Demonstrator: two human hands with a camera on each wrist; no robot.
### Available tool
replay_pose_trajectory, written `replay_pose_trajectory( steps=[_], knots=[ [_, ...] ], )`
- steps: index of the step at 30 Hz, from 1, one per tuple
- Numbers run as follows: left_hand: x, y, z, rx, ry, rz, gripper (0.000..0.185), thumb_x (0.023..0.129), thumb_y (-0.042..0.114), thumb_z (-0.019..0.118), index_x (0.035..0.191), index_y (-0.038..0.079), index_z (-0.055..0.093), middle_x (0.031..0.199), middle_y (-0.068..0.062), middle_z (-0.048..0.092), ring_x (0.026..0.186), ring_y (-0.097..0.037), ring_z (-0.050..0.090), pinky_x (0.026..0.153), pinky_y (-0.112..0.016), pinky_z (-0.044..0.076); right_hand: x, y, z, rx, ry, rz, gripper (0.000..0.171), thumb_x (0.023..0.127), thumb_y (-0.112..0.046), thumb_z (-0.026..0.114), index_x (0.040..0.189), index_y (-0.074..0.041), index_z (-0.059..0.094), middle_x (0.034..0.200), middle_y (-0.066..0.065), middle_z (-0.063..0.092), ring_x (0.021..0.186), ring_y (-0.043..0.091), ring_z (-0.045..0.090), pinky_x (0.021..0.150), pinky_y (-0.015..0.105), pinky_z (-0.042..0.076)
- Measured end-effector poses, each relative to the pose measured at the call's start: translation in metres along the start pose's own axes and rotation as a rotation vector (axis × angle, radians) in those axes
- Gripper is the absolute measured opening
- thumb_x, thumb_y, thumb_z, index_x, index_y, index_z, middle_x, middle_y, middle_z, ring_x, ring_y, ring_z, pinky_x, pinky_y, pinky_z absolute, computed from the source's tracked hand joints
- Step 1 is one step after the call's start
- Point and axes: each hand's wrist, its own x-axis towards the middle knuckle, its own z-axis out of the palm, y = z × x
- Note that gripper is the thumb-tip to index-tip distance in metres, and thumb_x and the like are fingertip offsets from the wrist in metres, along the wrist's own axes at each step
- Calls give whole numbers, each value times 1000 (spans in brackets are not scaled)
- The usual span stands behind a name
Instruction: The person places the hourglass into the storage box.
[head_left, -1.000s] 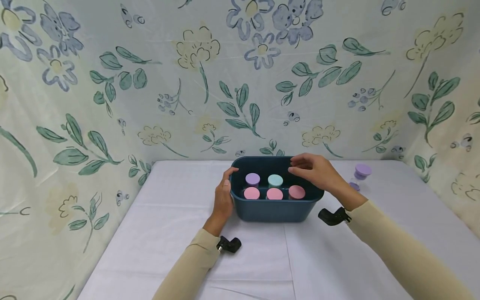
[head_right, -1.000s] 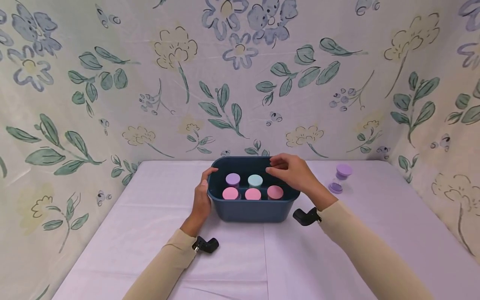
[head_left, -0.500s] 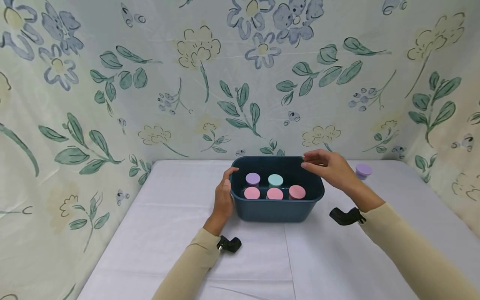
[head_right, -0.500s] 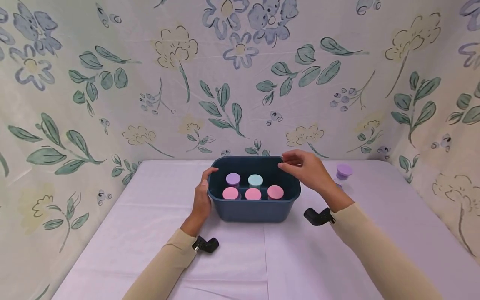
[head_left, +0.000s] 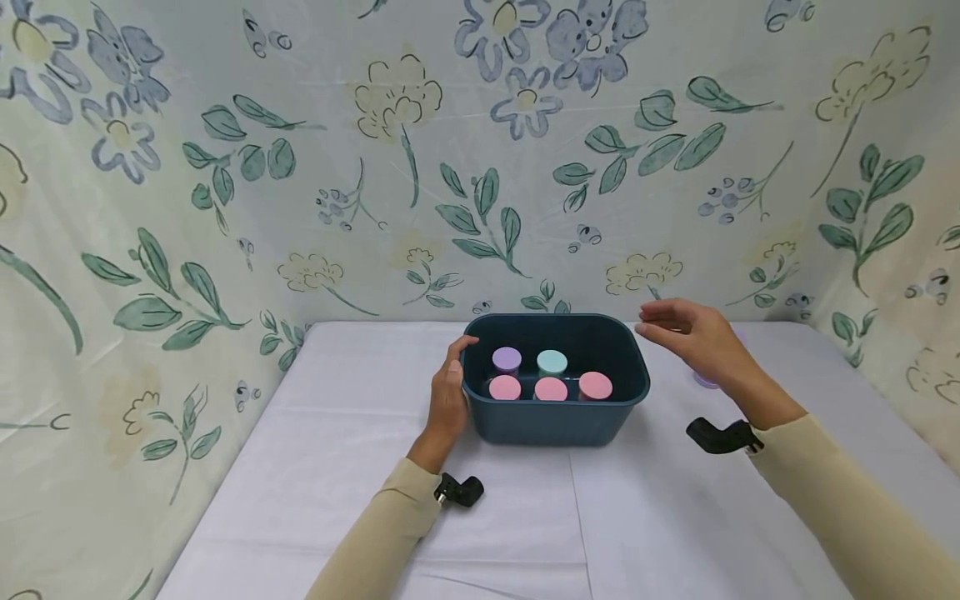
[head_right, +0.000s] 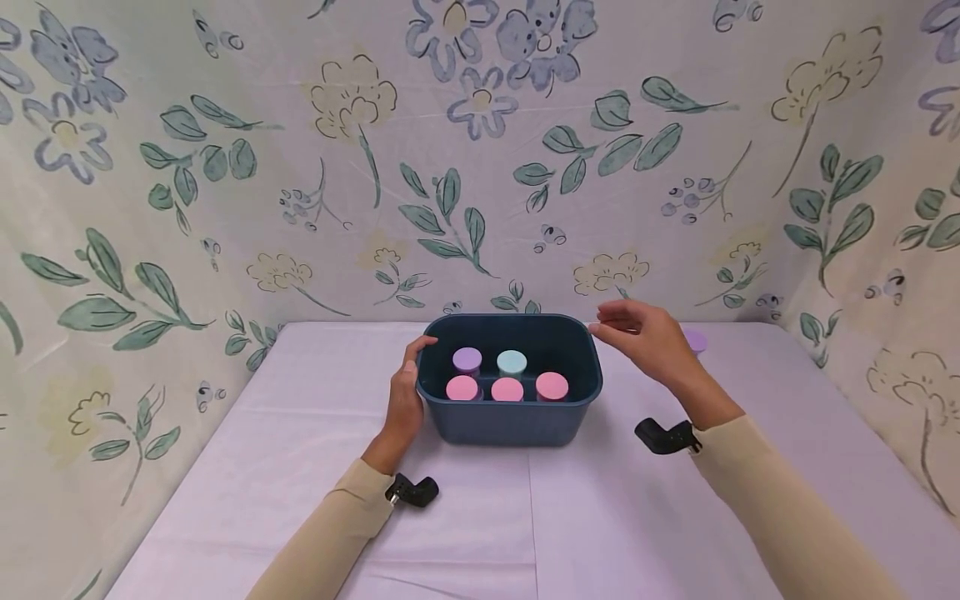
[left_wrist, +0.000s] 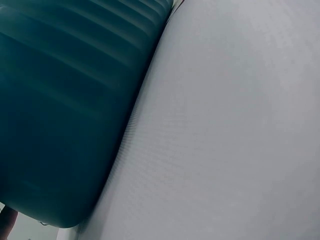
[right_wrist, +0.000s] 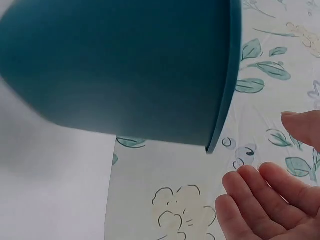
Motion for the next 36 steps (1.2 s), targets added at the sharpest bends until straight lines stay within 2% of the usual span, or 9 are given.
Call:
replay_pose_trajectory(
  steps=[4, 14, 27, 36],
  knots=[
    [1, 0, 0, -2, -4, -3, 44, 97, 1, 21, 131, -9, 46, 135, -24, 51, 134, -32, 41, 114, -38, 27, -2, 5, -6, -9, 13, 7, 59, 91, -43, 62, 133, -3, 51, 129, 22, 57, 117, 41, 54, 93, 59, 44],
    [0, 1, -1, 4, -2, -6, 44, 97, -1, 21, 131, -9, 47, 134, -24, 52, 133, -32, 43, 113, -36, 28, -1, 22, -17, -29, 49, 33, 68, 90, -51, 60, 137, -3, 48, 135, 23, 52, 123, 43, 48, 95, 60, 42],
    [2, 1, -3, 5, -8, -13, 44, 96, 1, 21, 131, -8, 47, 136, -24, 51, 134, -31, 41, 114, -41, 27, 3, 46, -31, -17, 89, 134, 78, 87, -58, 58, 142, -6, 43, 140, 23, 47, 127, 45, 42, 97, 66, 37],
    [3, -1, -2, -8, -11, -13, 44, 97, 1, 21, 131, -8, 47, 136, -24, 50, 134, -28, 41, 114, -36, 27, 3, 61, -37, 21, 132, 153, 75, 89, -53, 60, 142, -4, 42, 142, 24, 45, 129, 47, 40, 98, 67, 35]
  ],
)
